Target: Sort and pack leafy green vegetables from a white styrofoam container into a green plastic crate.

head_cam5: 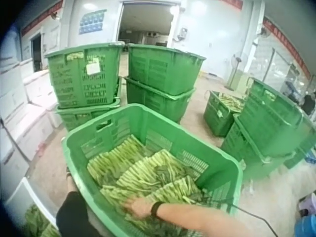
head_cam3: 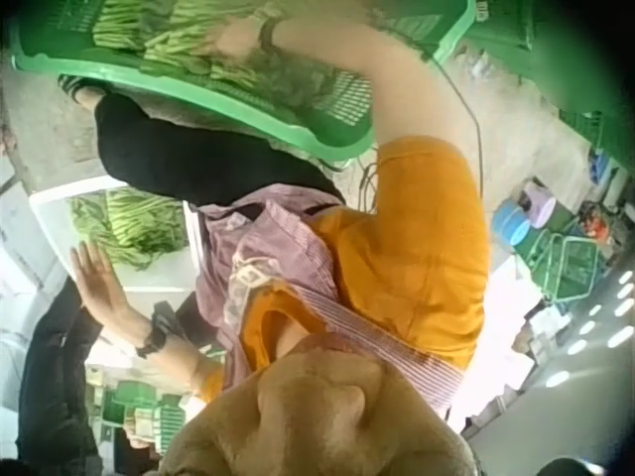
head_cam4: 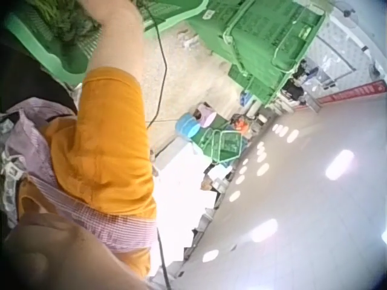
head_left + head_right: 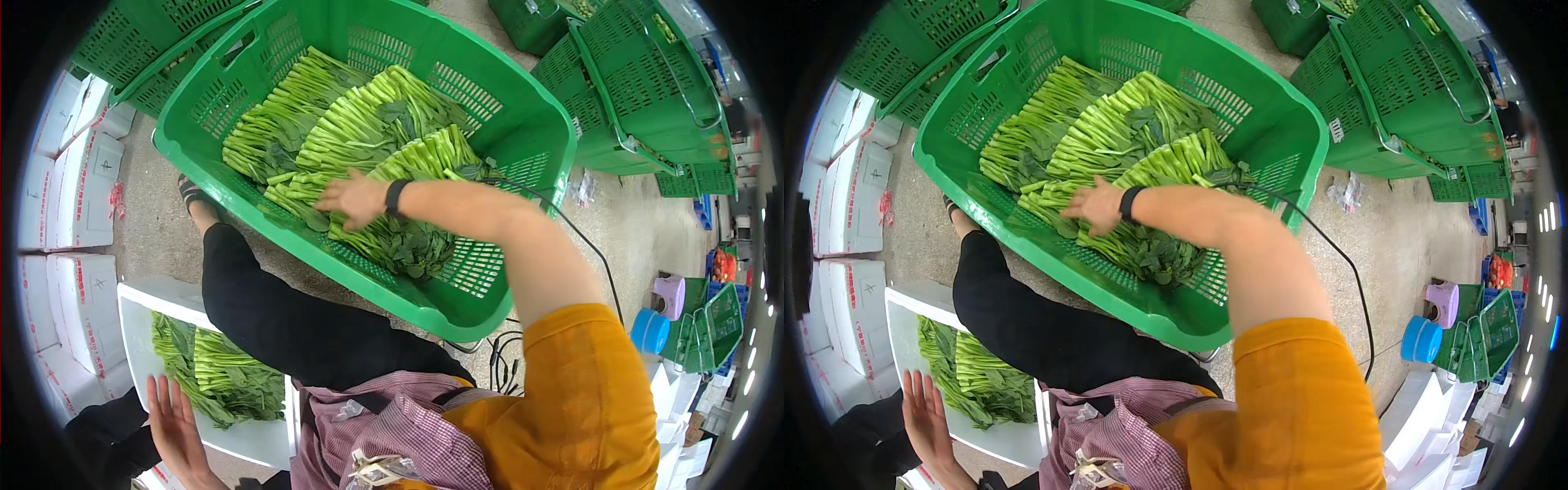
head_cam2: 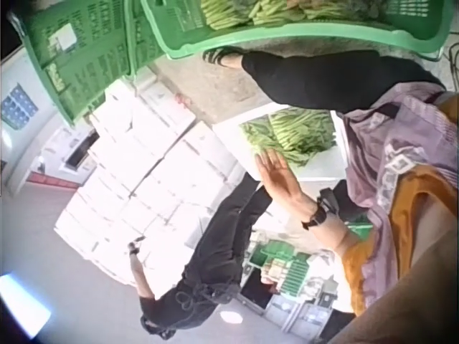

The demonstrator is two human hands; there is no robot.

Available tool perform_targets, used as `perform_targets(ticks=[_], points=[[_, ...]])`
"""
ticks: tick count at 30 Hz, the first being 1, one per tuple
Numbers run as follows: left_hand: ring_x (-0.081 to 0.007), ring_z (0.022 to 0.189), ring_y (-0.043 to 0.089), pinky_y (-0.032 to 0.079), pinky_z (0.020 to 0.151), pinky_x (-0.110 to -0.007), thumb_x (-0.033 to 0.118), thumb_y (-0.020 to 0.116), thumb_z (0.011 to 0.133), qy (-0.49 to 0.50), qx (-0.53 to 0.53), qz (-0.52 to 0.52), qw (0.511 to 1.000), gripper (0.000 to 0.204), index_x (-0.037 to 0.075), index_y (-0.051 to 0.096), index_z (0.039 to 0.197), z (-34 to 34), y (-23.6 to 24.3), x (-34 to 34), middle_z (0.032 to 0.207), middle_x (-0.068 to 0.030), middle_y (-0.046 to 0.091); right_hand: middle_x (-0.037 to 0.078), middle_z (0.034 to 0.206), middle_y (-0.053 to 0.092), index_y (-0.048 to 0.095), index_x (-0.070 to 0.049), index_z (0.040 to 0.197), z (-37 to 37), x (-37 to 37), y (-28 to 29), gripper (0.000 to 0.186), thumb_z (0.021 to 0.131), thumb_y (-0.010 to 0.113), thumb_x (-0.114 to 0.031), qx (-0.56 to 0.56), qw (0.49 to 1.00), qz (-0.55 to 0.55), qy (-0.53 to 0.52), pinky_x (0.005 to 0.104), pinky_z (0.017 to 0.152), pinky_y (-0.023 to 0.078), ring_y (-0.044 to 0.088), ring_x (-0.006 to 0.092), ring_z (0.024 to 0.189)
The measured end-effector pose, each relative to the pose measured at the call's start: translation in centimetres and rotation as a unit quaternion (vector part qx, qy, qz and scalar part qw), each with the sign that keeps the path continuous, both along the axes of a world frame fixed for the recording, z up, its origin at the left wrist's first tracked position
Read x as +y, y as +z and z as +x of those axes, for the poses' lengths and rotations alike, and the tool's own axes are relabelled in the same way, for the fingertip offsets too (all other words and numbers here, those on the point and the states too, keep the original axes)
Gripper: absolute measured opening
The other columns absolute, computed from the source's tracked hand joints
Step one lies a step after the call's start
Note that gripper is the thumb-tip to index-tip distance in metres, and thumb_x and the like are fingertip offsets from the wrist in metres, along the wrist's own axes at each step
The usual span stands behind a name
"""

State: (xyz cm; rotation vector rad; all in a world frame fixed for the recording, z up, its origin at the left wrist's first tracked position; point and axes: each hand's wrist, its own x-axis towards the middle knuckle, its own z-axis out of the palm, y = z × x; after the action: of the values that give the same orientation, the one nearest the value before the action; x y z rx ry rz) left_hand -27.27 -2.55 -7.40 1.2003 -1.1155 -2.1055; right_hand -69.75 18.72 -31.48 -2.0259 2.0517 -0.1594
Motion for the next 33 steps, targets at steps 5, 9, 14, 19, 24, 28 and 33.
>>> perform_targets(ticks=[5,9,14,19,24,28,33], points=[[-0.0185,0.118,0.048,0.043,0.097,-0.029,0.022,0.045,0.097,0.023,-0.067,0.011,0.997,0.047,0.004,0.034,0.139,4.5,-1.4,0.8,0.136,-0.0098,0.043,0.004,0.127,0.049,0.048,-0.022,0.13,4.4,-0.5,-0.7,0.062,0.073,0.064,-0.042,0.018,0.962,0.272,0.0,0.0614,0.095,0.027,0.042,0.0227,0.122],[-0.0176,0.112,0.052,0.044,0.093,-0.027,0.027,0.05,0.095,0.016,-0.108,0.026,0.994,0.05,0.004,0.037,0.137,4.6,-2.5,2.1,0.13,-0.0079,0.047,0.003,0.132,0.045,0.046,-0.02,0.133,4.8,3.4,-2.6,0.066,0.074,0.064,-0.043,0.022,0.953,0.294,0.068,0.0609,0.101,0.022,0.038,0.0234,0.126],[-0.0359,0.128,0.034,0.023,0.108,-0.047,0.025,0.06,0.088,0.031,-0.157,0.016,0.987,0.064,-0.009,0.032,0.135,2.8,-2.9,3.2,0.136,-0.0235,0.039,0.007,0.135,0.044,0.051,-0.016,0.128,1.5,4.8,-2.9,0.066,0.073,0.064,-0.051,-0.008,0.999,0.051,0.006,0.0608,0.107,0.015,0.03,0.0256,0.132],[-0.0179,0.111,0.051,0.043,0.093,-0.028,0.029,0.053,0.093,-0.026,-0.136,0.032,0.99,0.053,0.004,0.037,0.137,4.1,-5.4,3.2,0.128,-0.0075,0.048,0.007,0.131,0.047,0.055,-0.015,0.124,-3.4,5.6,0.4,0.062,0.077,0.058,-0.055,0.09,0.971,0.152,-0.161,0.0607,0.105,0.017,0.034,0.0258,0.129],[-0.0189,0.112,0.048,0.039,0.096,-0.031,0.03,0.056,0.091,-0.045,-0.103,0.048,0.992,0.057,0.005,0.036,0.138,4.5,-5.8,4.3,0.126,-0.0091,0.048,0.004,0.117,0.053,0.052,-0.016,0.126,-3.2,6.6,1.6,0.066,0.075,0.059,-0.058,0.07,0.966,0.217,-0.123,0.0572,0.101,0.025,0.046,0.0228,0.116],[-0.0356,0.128,0.034,0.024,0.108,-0.047,0.03,0.056,0.091,-0.007,-0.157,0.034,0.987,0.064,-0.006,0.03,0.137,3.4,-4.9,5.6,0.139,-0.0233,0.035,0.009,0.13,0.045,0.041,-0.016,0.135,-4.7,7.1,0.7,0.076,0.079,0.051,-0.066,0.082,0.958,0.227,-0.153,0.0578,0.106,0.019,0.037,0.0268,0.126],[-0.0341,0.132,0.029,0.021,0.11,-0.047,0.033,0.054,0.091,-0.036,-0.148,0.056,0.987,0.066,-0.002,0.028,0.14,4.8,-6.3,5.2,0.144,-0.0211,0.029,0.013,0.135,0.04,0.037,-0.014,0.139,-6.3,6.9,0.5,0.079,0.082,0.045,-0.068,-0.013,0.945,0.249,-0.211,0.0573,0.11,0.013,0.031,0.0307,0.131]])
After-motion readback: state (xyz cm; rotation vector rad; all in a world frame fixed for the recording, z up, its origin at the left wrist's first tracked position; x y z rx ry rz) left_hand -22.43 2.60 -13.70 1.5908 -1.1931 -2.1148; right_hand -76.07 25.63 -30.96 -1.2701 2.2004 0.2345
